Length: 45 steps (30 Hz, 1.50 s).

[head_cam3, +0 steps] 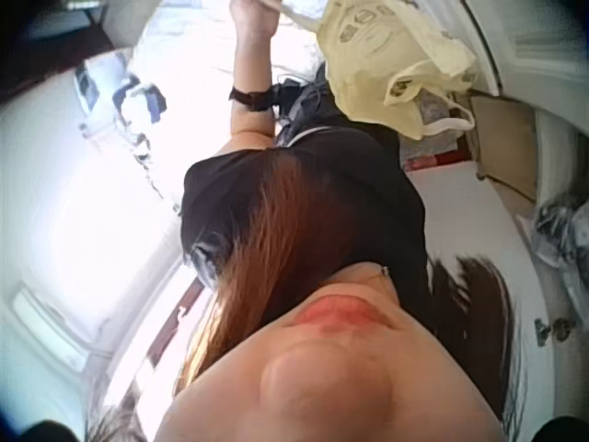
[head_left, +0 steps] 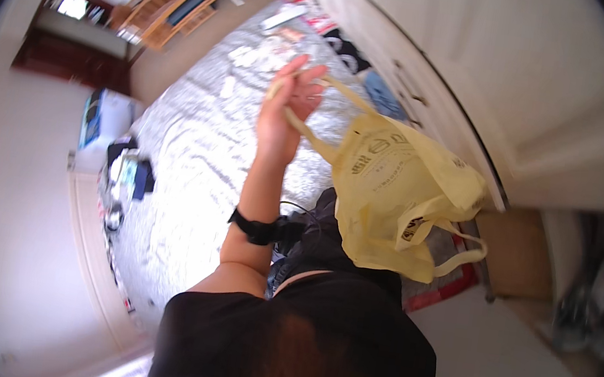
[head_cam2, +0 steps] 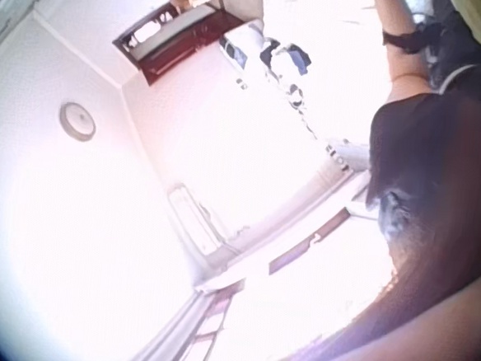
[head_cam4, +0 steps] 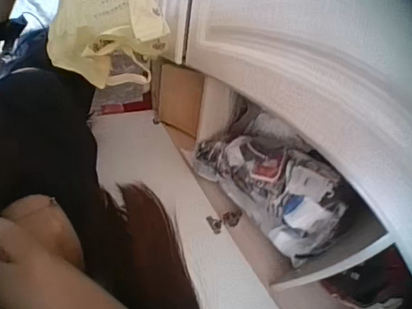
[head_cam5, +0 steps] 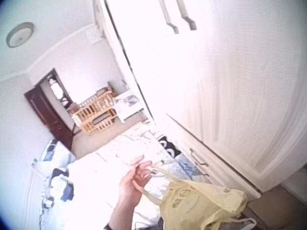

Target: The person places a yellow basket and a large plastic bag into a cabinet, then sits on the bed to fold several items of clothing including a jersey, shorts, and a denim shirt.

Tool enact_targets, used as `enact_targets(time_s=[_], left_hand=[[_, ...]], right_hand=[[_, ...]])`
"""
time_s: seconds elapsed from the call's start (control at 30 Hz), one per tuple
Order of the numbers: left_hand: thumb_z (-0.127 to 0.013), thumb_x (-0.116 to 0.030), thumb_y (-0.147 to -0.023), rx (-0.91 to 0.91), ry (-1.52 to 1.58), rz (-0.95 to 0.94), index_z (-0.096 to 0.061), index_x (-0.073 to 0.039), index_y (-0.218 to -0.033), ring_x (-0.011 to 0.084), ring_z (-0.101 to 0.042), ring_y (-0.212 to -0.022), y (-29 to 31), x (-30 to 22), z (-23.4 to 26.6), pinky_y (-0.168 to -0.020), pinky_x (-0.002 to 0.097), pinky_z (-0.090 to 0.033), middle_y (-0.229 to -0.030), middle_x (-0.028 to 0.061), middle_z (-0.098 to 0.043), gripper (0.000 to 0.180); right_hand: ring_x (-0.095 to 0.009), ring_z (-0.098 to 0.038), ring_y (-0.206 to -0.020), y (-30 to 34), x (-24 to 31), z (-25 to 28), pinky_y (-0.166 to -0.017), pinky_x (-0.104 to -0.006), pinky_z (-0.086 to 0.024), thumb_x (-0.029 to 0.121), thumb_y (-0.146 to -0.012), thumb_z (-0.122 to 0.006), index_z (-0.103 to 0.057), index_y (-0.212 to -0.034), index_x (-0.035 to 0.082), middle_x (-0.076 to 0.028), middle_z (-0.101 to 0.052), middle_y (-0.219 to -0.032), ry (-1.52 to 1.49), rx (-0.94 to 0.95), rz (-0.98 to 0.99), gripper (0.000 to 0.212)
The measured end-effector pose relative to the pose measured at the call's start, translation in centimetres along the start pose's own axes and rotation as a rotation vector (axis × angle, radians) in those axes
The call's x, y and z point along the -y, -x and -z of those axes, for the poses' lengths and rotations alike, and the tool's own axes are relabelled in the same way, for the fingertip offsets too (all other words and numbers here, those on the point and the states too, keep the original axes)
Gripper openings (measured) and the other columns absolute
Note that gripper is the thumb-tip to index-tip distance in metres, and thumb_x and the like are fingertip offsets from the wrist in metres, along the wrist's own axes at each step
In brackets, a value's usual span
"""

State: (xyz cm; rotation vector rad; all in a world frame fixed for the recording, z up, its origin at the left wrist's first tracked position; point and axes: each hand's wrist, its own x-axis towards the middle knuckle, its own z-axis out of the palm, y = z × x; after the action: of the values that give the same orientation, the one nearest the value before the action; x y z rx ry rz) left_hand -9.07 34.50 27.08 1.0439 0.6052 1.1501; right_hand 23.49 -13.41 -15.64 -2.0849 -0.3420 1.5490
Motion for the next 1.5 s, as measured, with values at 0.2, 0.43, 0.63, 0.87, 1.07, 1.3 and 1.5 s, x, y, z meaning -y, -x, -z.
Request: enact_targets(time_s=[0.2, 0.43, 0.63, 0.87, 1.07, 1.3, 1.5], left_hand=[[-0.057, -0.031, -0.125, -0.130, 0.083, 0.048, -0.059, -0.006, -0.164, 0.0162, -0.076, -0.111, 4.3, 2.2, 3.4, -0.105, 0.0366, -0.061, -0.141, 0.0120, -0.080, 0.047], [-0.062, -0.025, -0.121, -0.182, -0.137, 0.107, -0.061, -0.003, -0.163, 0.0115, -0.065, -0.092, 0.2, -3.1, 20.1, -0.088, 0.0297, -0.055, -0.137, 0.0140, -0.082, 0.048], [-0.059, -0.006, -0.113, -0.493, -0.189, -0.004, -0.059, 0.000, -0.164, 0.0058, -0.043, -0.072, -3.2, -7.5, 43.3, -0.069, 0.0246, -0.040, -0.129, 0.0141, -0.084, 0.051], [-0.061, -0.012, -0.106, -0.547, -0.209, -0.003, -0.061, 0.003, -0.165, 0.0088, -0.056, -0.082, -4.5, -18.9, 64.1, -0.079, 0.0268, -0.051, -0.140, 0.0191, -0.081, 0.060], [-0.061, -0.013, -0.106, -0.564, -0.104, -0.024, -0.060, 0.004, -0.167, 0.0128, -0.069, -0.093, -1.4, -23.5, 67.0, -0.090, 0.0289, -0.057, -0.150, 0.0202, -0.077, 0.063], [-0.062, -0.012, -0.109, -0.896, -0.479, 0.053, -0.063, -0.003, -0.163, 0.0129, -0.067, -0.100, -3.3, -22.2, 75.9, -0.097, 0.0309, -0.056, -0.158, 0.0169, -0.072, 0.055], [-0.069, -0.014, -0.116, -1.008, -0.801, 0.321, -0.065, -0.007, -0.164, 0.0261, -0.078, -0.131, 1.0, -10.5, 76.8, -0.112, 0.0436, -0.059, -0.152, 0.0229, -0.076, 0.050]], right_hand=[[-0.033, -0.064, -0.151, -4.4, 0.7, 0.6, -0.129, -0.0521, -0.047, 0.052, -0.124, -0.056, -0.068, -0.146, 0.009, -0.018, -0.067, -0.166, 0.116, 0.023, -0.024, 0.050], [-0.031, -0.066, -0.148, -5.6, 6.6, -3.0, -0.127, -0.0495, -0.049, 0.050, -0.124, -0.057, -0.065, -0.153, 0.010, -0.016, -0.067, -0.166, 0.102, -0.051, -0.103, 0.050], [-0.029, -0.068, -0.146, -5.2, 12.2, -9.9, -0.125, -0.0472, -0.050, 0.048, -0.124, -0.057, -0.063, -0.159, 0.010, -0.015, -0.067, -0.166, 0.059, -0.164, -0.224, 0.052], [-0.027, -0.069, -0.143, -8.9, 29.1, -20.5, -0.123, -0.0446, -0.051, 0.047, -0.125, -0.058, -0.060, -0.165, 0.011, -0.014, -0.068, -0.166, -0.075, -0.229, -0.108, 0.054], [-0.026, -0.071, -0.140, -11.3, 48.8, -22.3, -0.121, -0.0423, -0.052, 0.045, -0.125, -0.058, -0.057, -0.171, 0.011, -0.012, -0.068, -0.166, -0.388, 0.025, 0.288, 0.057], [-0.020, -0.074, -0.125, -14.1, 65.9, -36.2, -0.108, -0.0385, -0.055, 0.040, -0.124, -0.059, -0.060, -0.167, 0.012, -0.008, -0.075, -0.148, 0.369, 0.341, 0.341, 0.052], [-0.015, -0.075, -0.097, -29.9, 66.5, -37.0, -0.082, -0.0340, -0.059, 0.032, -0.122, -0.062, -0.070, -0.152, 0.010, -0.001, -0.080, -0.119, 0.624, 0.128, -0.014, 0.038]])
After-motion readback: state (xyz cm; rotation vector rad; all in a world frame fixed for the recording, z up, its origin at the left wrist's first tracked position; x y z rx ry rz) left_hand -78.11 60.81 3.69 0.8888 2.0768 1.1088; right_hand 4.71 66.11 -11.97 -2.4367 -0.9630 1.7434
